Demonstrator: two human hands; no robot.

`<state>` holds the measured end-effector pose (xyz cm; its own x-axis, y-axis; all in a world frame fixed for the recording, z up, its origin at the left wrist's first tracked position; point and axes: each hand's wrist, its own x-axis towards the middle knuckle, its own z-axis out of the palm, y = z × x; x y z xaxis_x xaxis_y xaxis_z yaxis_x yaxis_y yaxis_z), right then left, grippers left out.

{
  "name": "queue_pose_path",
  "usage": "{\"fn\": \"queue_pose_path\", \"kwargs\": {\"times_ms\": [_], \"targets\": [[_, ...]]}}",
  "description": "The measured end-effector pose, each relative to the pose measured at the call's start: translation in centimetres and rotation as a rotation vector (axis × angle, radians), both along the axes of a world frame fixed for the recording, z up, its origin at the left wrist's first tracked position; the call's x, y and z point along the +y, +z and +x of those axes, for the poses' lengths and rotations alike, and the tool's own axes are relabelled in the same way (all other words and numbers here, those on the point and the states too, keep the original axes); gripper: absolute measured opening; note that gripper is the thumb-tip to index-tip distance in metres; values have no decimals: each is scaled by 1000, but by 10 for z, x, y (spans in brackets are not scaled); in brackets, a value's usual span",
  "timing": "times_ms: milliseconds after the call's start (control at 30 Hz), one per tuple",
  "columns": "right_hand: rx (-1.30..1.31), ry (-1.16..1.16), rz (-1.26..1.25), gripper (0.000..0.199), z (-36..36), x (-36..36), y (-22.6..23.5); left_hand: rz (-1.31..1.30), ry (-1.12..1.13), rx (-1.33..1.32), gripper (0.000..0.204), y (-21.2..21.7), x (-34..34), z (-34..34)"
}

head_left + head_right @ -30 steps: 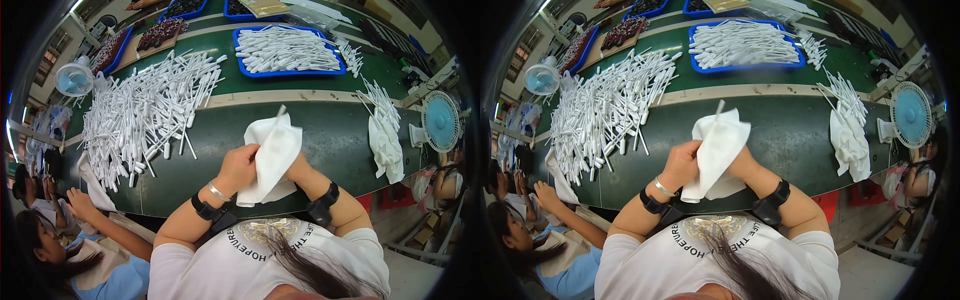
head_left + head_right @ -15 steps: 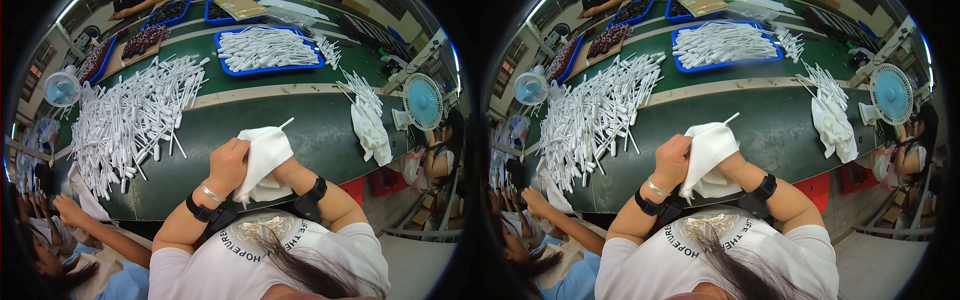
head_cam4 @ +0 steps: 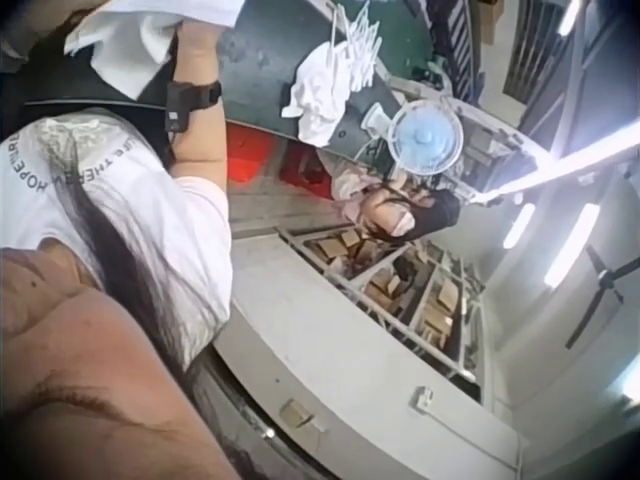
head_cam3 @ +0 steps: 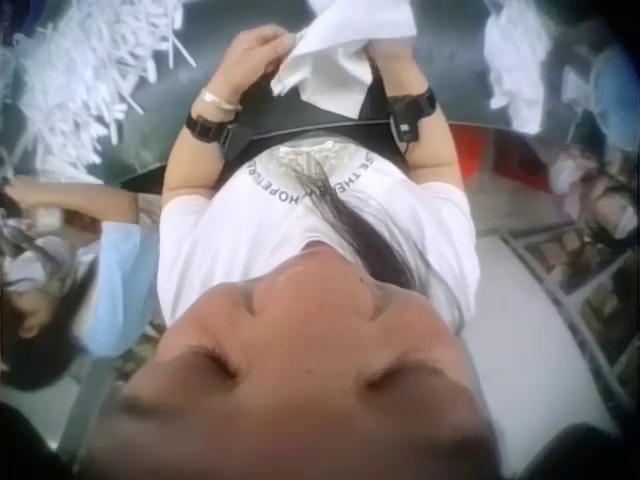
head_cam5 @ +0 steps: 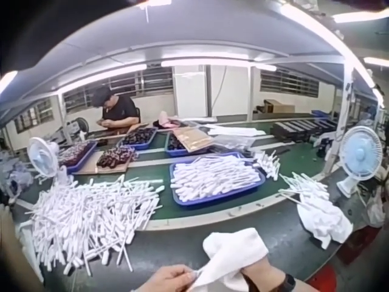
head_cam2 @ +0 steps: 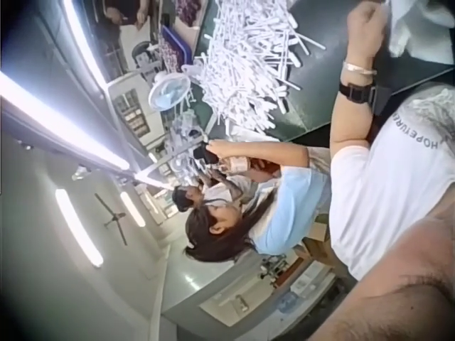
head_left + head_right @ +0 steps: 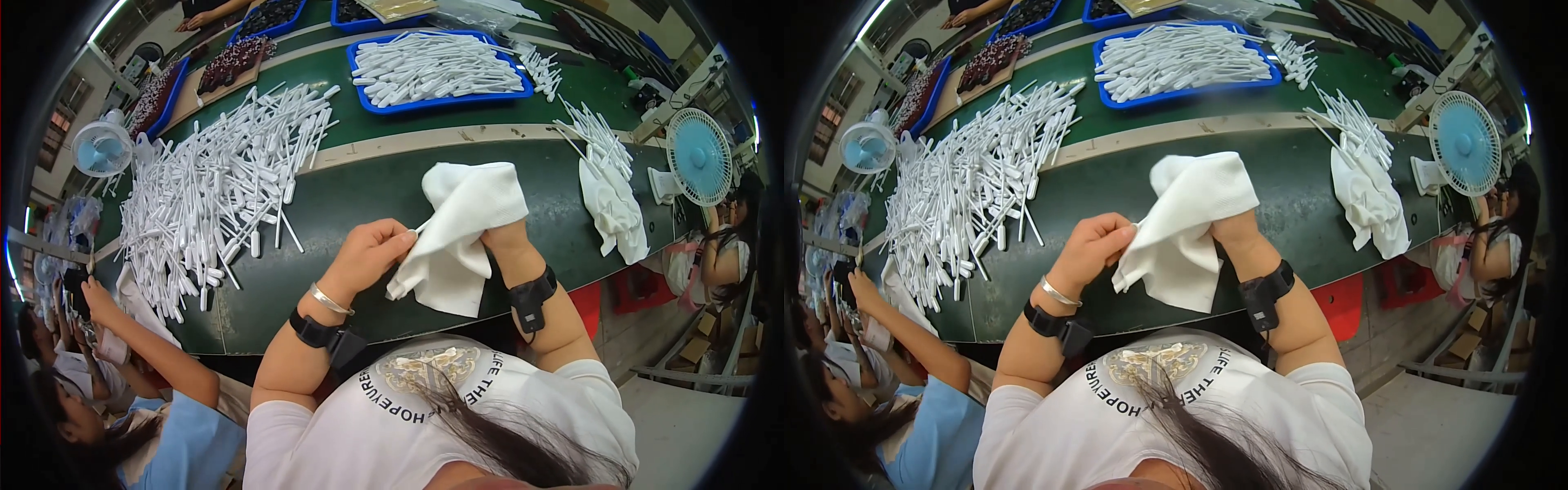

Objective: The person picks up a white plastic part from a pile, wipes its tip and stem with a cloth, and places it into a blue tray, repeating this process for several parts.

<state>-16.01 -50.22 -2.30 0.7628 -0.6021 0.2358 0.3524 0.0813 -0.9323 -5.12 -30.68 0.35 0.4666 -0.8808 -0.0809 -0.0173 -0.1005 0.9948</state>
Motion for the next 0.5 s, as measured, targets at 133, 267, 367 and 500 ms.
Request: {"fn": "queue_pose_path", "kwargs": {"times_ms": [133,267,367,500], "targets": [[-154,214,596,21,-8,-13,10,-87,-83,551,18,0,3,7],[254,334,-984,32,0,-17,17,-137,-19,703,16,-7,-2,4],[298,472,-419,30,3,36,25,-120,87,727,14,-16,-16,-12],[277,445,56,39,1,54,22,-66,245,483,12,-23,-22,-22]]}}
